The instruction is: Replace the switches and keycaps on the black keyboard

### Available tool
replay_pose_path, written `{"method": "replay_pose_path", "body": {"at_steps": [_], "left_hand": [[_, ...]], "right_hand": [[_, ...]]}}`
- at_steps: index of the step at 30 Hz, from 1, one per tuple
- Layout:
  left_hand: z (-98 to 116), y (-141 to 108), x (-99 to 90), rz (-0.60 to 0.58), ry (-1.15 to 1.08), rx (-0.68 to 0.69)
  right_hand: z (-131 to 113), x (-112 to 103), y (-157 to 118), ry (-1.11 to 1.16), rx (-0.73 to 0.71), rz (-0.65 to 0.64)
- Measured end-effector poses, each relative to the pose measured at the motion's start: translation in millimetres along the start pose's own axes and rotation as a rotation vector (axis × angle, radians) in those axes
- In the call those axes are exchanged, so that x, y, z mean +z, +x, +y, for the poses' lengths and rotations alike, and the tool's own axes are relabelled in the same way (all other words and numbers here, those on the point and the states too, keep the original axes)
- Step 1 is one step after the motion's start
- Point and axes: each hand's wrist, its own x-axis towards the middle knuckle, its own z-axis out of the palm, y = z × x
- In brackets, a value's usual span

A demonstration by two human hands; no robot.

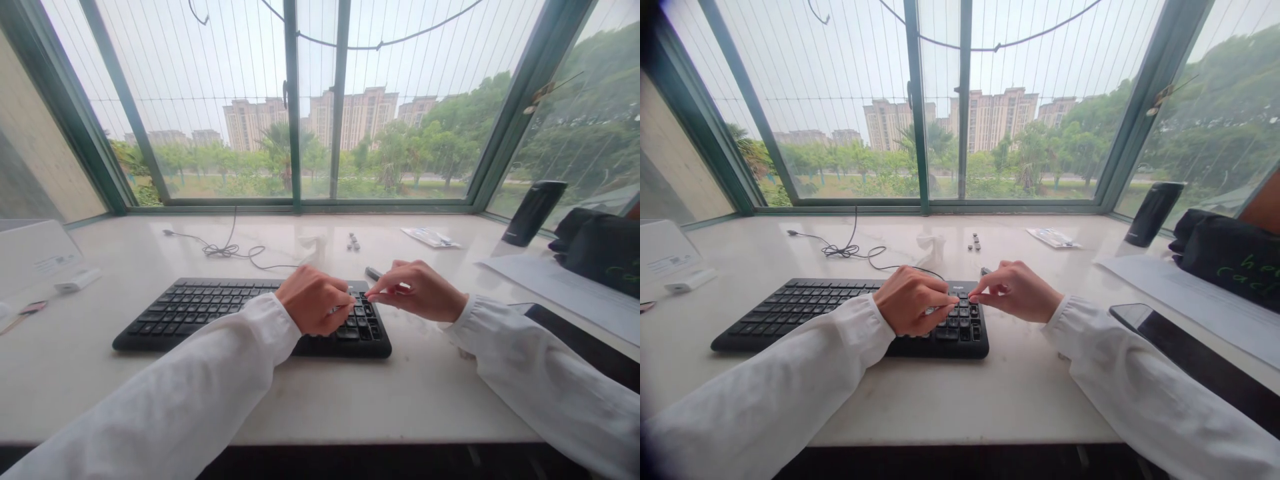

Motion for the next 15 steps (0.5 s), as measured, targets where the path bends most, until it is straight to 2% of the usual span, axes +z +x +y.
{"method": "replay_pose_path", "body": {"at_steps": [4, 10, 15], "left_hand": [[-1, 0, -0.1, -0.023, -0.007, 0.007], [1, -1, 4.7, -0.026, -0.091, 0.077], [6, -1, 4.5, -0.074, -0.141, 0.106]], "right_hand": [[4, 4, 0, -0.05, 0.084, 0.008], [10, 3, 2, -0.144, 0.225, 0.1], [17, 4, 2, -0.194, 0.298, 0.093]]}}
